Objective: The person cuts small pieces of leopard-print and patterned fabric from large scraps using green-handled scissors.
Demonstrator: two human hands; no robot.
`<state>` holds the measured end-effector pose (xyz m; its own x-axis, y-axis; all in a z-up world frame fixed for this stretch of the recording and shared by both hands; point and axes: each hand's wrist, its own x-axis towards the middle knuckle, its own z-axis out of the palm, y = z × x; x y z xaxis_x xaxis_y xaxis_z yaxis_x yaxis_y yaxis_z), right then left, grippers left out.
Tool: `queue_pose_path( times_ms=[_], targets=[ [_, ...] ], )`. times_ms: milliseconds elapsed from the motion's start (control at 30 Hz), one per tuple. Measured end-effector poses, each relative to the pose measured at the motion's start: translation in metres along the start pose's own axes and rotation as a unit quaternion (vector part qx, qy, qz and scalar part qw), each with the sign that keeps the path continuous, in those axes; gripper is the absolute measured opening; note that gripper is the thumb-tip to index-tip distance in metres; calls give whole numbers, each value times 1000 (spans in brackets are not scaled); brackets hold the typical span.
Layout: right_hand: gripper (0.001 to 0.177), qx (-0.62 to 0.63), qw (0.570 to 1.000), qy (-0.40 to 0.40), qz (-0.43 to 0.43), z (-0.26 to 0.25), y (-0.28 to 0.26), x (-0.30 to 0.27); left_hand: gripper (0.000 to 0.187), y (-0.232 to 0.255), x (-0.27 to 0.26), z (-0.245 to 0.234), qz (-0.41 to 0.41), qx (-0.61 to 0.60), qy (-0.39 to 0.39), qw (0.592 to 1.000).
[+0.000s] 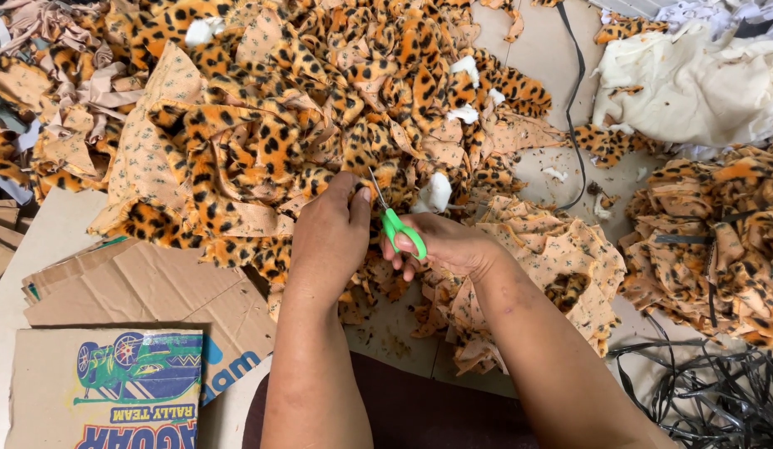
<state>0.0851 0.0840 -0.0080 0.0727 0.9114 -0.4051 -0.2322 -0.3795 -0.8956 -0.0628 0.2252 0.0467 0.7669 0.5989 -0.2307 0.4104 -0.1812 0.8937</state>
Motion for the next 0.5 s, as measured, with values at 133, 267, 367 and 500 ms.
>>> queue_pose_path(
  times_ms=[133, 267, 367, 500],
  targets=[
    [40, -15, 998, 56, -29, 1, 11, 3, 34, 11, -6, -9, -32, 3, 24, 999],
    [33, 3, 998, 44, -34, 12, 3, -3, 31, 7, -6, -10, -19, -43, 66, 997],
    [44, 9, 1000, 6, -26, 11, 2, -2, 28, -3, -4, -2, -9, -65, 50, 997],
    [35, 1, 997, 45, -66, 2, 21, 7, 26, 10, -11, -11, -8, -63, 52, 997]
  ],
)
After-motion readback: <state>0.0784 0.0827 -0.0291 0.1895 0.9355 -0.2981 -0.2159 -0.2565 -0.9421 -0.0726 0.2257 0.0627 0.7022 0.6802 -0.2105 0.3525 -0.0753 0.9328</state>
